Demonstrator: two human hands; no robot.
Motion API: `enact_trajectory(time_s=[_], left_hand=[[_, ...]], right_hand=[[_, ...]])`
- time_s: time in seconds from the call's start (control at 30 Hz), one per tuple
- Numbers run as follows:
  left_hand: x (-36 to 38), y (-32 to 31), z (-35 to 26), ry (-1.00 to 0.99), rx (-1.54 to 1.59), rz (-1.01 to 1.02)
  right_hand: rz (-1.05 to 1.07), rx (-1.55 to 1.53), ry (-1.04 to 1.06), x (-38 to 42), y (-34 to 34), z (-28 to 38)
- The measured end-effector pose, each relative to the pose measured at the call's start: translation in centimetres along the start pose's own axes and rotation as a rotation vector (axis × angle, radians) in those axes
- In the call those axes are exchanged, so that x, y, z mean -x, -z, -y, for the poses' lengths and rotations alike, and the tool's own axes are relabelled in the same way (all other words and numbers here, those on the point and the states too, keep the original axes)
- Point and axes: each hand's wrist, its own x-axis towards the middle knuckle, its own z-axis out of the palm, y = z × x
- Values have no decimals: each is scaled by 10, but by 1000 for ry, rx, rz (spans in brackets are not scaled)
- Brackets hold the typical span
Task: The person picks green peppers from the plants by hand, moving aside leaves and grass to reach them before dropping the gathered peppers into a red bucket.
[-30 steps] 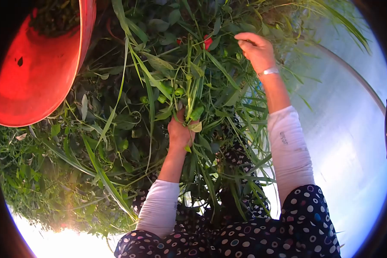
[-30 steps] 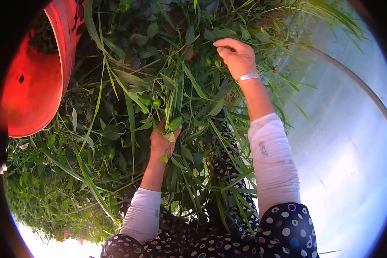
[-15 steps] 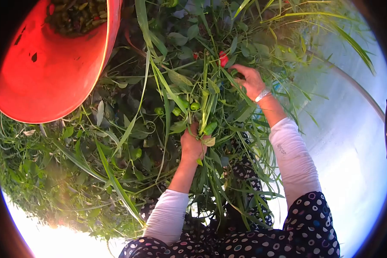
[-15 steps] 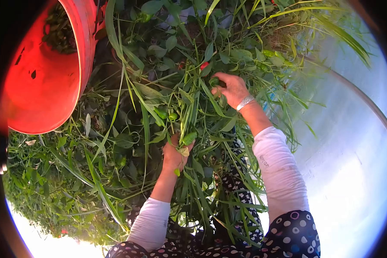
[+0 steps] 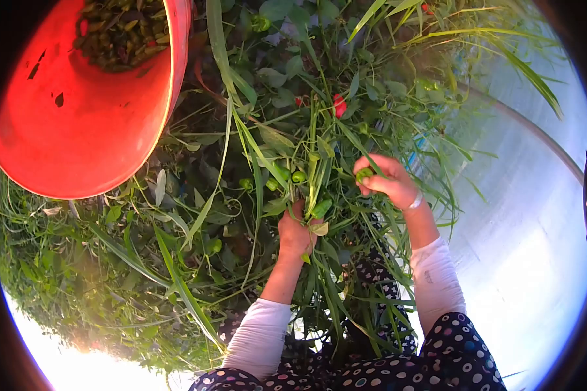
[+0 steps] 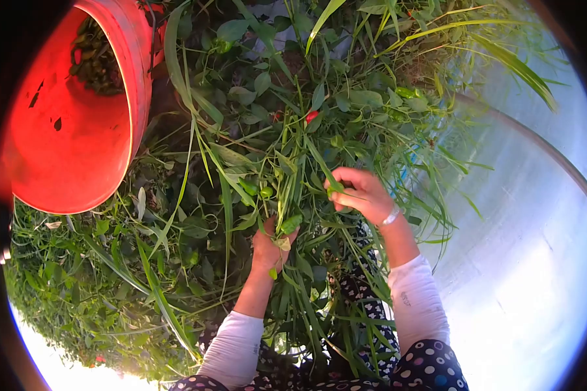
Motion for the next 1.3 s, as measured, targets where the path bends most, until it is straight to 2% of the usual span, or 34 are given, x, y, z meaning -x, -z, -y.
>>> enact_trajectory(time_s=[0.03, 0.07, 0.1, 0.13, 0.2, 0.23, 0.3, 0.37, 0.4, 0.47, 0.5, 0.57, 0.63, 0.7, 0.77, 0.83, 0.87, 0.9, 0.97, 1.0, 1.07, 1.1, 1.17, 1.3], left_hand=[[0, 0, -2, -1, 2, -1], [1, -1, -4, 25, 180, 19], [3, -1, -4, 54, 359, 37], [3, 0, 0, 60, 359, 36], [-2, 3, 7, 24, 94, 21], [-1, 4, 6, 21, 96, 19], [1, 6, 5, -33, 45, 167], [0, 5, 6, -18, 32, 139], [-2, 4, 7, -3, 17, 110], [-5, 3, 6, 8, 40, 114], [-4, 3, 8, 23, 61, 117], [-5, 1, 15, 24, 86, 103], [-9, 1, 25, 8, 110, 89], [-12, 1, 31, -91, 49, 75], [-11, 2, 34, -61, 40, 70], [-14, 1, 35, -48, 11, 63], [-14, 0, 34, -54, 12, 70], [-9, 0, 26, -27, 115, 56], [-7, -2, 20, 4, 217, 42], [-7, -3, 20, 3, 246, 35], [-8, -3, 25, 25, 289, 13], [-10, -2, 27, 41, 287, 8], [-13, -1, 32, -68, 103, 50], [-14, -2, 37, -39, 135, 25]], right_hand=[[117, -262, 65, 9, 1, 0], [121, -260, 62, 15, -1, 3], [163, -562, 205, 22, -3, 11], [197, -866, 350, 27, -5, 18], [138, -884, 313, 14, -1, 29], [83, -899, 280, 0, 3, 35], [-199, -794, 67, -39, 9, 29], [-412, -434, -35, -73, 5, 25], [-410, -433, -37, -88, 1, 24], [-513, -177, -138, -108, -6, 22], [-506, -176, -153, -107, -6, 23], [-327, -197, -163, -103, -3, 28], [-346, -255, -121, -100, -10, 27], [-449, -263, -64, -96, -15, 26], [-497, -362, -34, -92, -27, 23], [-589, -398, 157, -88, -36, 16], [-529, -550, 219, -84, -38, 15], [-536, -546, 225, -83, -36, 14], [-440, -492, 208, -83, -33, 10], [-378, -321, 245, -82, -31, 9], [-353, -210, 245, -85, -24, 9], [-329, -95, 249, -86, -22, 9], [-301, -110, 260, -81, -19, 2], [-77, -501, 215, -60, -16, -2]])
